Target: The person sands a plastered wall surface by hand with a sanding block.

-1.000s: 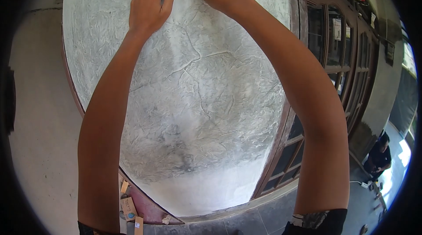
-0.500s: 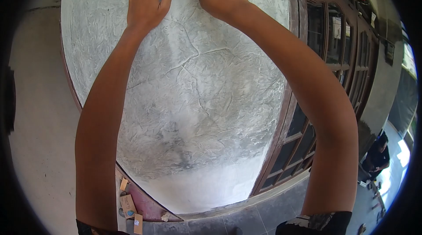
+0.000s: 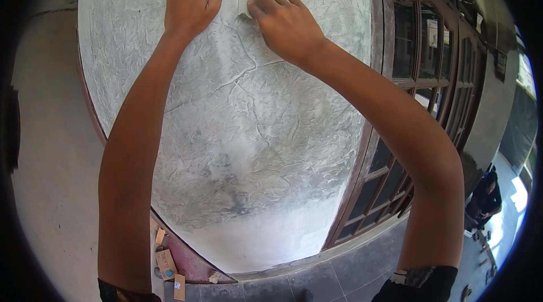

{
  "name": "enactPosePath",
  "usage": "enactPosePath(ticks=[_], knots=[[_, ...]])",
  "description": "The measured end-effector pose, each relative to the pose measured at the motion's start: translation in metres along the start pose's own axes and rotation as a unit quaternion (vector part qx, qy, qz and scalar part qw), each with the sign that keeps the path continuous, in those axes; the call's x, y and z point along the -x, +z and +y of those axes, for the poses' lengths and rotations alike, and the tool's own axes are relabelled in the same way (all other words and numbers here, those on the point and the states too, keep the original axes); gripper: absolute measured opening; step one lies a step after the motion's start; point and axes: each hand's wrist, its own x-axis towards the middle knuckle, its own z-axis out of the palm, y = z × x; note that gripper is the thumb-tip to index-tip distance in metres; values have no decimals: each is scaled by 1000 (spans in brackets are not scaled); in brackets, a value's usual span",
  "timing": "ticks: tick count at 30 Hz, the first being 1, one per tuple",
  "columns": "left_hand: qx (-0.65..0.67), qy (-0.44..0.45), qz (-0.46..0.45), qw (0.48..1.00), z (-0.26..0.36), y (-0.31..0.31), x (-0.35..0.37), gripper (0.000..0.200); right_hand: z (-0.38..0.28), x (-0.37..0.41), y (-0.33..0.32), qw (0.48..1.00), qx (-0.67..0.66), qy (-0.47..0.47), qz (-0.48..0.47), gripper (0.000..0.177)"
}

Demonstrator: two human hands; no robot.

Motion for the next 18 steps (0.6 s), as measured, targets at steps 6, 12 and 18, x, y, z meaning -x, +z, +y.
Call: enactPosePath(ticks=[6,12,18], knots=[[17,-1,-11,1000,-3,2,-1,45,46,-77,26,986,-95,127,-54,29],[-3,-4,-1,1000,-1,0,-3,45,13,-7,13,998,-33,15,52,32],[-4,6,-5,1000,-3,3,2,45,36,-74,22,988,-84,119,-46,30]])
